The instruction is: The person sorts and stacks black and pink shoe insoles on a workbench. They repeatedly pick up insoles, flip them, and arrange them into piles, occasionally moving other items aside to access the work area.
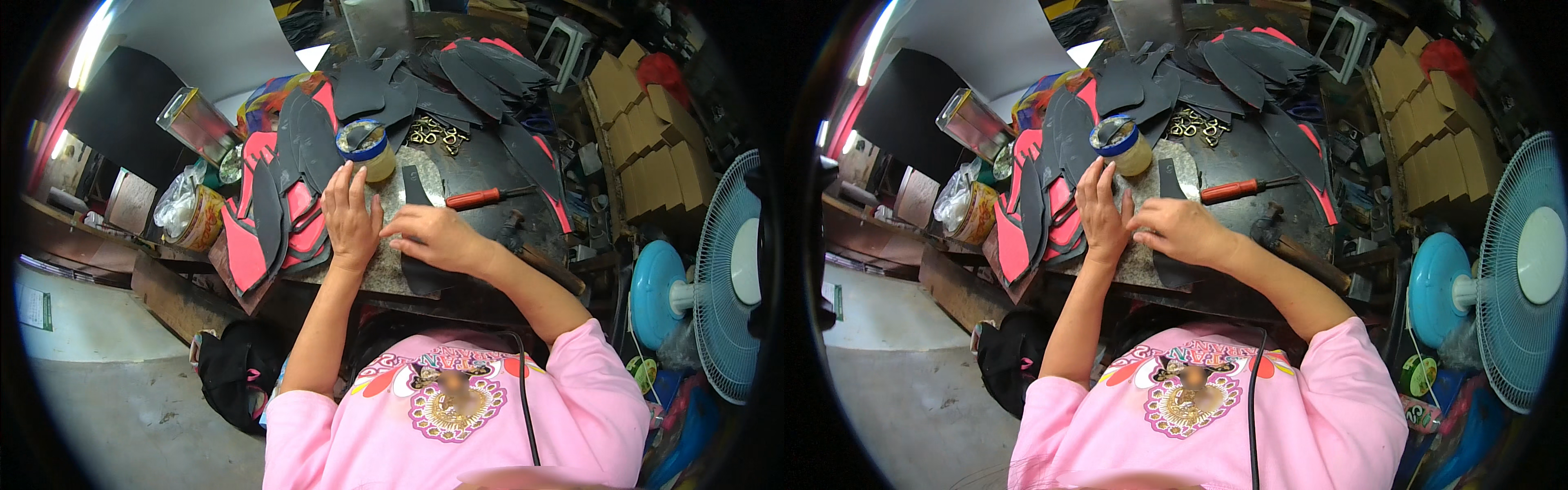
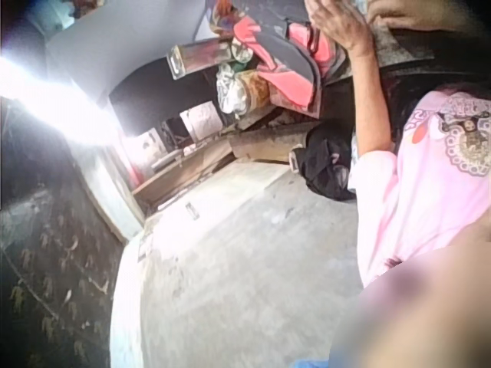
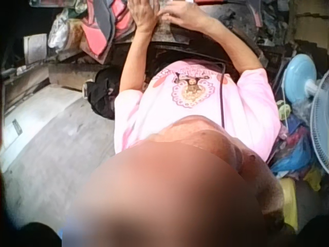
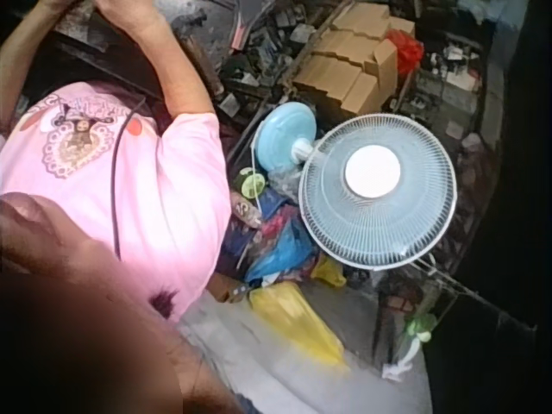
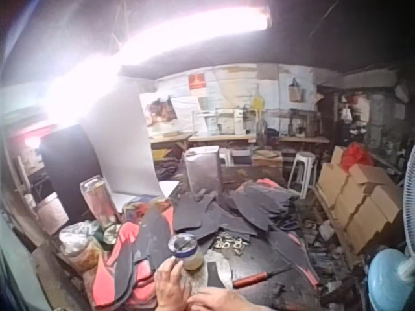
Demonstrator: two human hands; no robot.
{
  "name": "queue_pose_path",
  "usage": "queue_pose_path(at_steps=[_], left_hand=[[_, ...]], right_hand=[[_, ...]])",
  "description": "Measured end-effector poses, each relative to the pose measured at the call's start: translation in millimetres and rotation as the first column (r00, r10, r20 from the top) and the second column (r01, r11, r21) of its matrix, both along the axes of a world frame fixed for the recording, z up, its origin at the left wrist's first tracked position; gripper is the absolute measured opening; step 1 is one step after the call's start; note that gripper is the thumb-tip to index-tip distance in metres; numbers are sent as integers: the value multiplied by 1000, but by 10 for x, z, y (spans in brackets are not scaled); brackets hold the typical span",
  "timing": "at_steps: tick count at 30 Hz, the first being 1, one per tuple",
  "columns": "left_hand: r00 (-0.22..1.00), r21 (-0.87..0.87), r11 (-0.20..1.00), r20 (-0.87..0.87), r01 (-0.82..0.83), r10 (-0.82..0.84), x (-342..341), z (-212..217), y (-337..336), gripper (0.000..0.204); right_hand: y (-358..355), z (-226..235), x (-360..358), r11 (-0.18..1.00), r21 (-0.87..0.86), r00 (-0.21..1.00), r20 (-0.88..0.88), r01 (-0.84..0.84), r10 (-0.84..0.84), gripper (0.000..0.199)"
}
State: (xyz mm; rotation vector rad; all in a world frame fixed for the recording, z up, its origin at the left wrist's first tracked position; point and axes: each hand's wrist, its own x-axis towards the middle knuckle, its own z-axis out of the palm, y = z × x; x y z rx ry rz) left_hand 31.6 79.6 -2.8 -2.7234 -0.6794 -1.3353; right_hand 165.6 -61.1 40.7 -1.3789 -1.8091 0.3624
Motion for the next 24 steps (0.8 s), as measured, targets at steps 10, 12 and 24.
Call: queue_pose_path(at_steps=[10,12,24], left_hand=[[986,-82,984,73,157,-151,-8,65,-33,31],[989,-130,981,52,146,-140,-7,49,-46,25],[920,-210,954,-283,216,-271,42,73,-121,46]], right_hand=[[-330,515,567,967,-148,957,236,207,-169,25],[-410,439,556,957,-169,940,289,235,-180,24],[-456,110,329,947,-270,929,364,176,-69,33]])
